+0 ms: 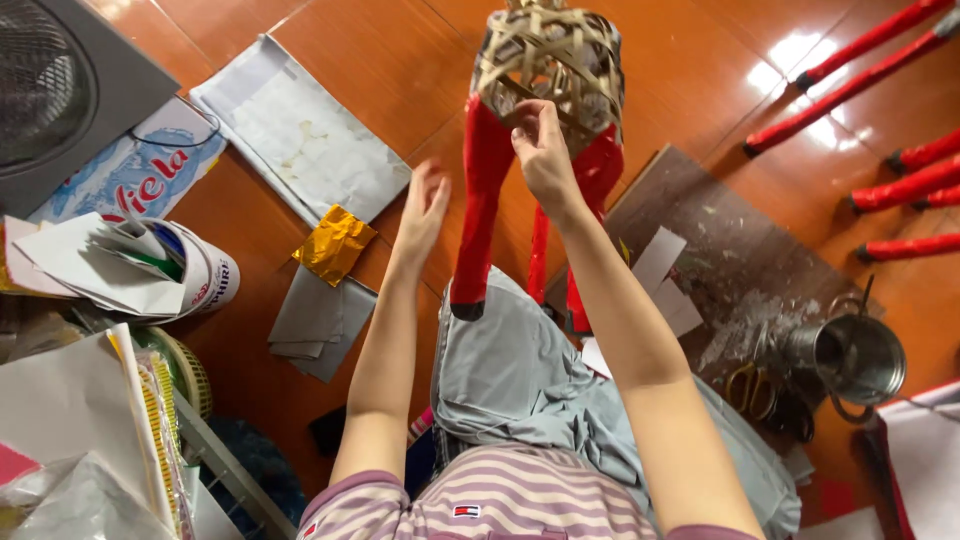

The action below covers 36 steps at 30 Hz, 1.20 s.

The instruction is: Assembling a bamboo frame and decorating it with strips of colored paper and glue to create a decorative animal figure.

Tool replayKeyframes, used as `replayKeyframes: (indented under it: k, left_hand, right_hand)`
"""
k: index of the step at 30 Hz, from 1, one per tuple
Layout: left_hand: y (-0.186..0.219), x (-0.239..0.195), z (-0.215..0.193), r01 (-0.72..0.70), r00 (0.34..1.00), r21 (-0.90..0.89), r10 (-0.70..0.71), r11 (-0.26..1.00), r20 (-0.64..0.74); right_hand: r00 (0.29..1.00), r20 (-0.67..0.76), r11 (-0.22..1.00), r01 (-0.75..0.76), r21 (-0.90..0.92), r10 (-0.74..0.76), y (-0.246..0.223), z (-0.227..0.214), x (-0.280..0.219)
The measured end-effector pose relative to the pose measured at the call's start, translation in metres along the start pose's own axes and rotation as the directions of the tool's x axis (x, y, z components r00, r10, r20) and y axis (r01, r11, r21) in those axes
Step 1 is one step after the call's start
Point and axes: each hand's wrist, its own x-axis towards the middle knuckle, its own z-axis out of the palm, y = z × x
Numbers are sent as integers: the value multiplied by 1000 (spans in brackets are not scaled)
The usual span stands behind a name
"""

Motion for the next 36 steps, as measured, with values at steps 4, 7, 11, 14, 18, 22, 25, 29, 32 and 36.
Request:
replayKeyframes:
  k: [4,7,11,14,18,22,25,29,32,36]
  left_hand:
    - [-11,-84,-13,544,839,-425,-460,723,291]
    - [4,-112,-16,543,817,-556,-548,629,178]
    - [-91,-171,-37,756,653,-177,-710,630,265]
    - [-56,-188,27,787,479,35,-647,615,594]
    - [-98,-193,146,710,312,160,-509,686,802]
    - [-179,-187,242,98,720,585,-463,805,517]
    - [-215,-190,261,-166,807,846,-423,507,412]
    - [-190,-195,272,-67,713,912,-620,406,328]
    - [-201,-201,263,-40,755,846,-539,532,374]
    - [-229,-194,249,-28,811,755,-427,655,401]
  right_hand:
    - [996,0,963,92,254,-95,-9,-34,-74]
    - [965,-239,986,131,100,-104,-18,-78,-159]
    - [830,-536,988,-138,68,153,82,-153,-273]
    - [711,-623,944,-283,171,326,157,-173,-364]
    - [678,-530,860,-392,326,509,182,-157,-421]
    - [581,-549,799,-407,443,601,159,-181,-422]
    - [571,-620,841,-418,344,538,152,-232,-422]
    - [653,-756,856,-411,-314,36,111,-329,-400]
    - [799,-592,622,-412,-666,-105,134,-412,-401]
    - [779,-627,189,-612,-768,-29,171,-519,-408]
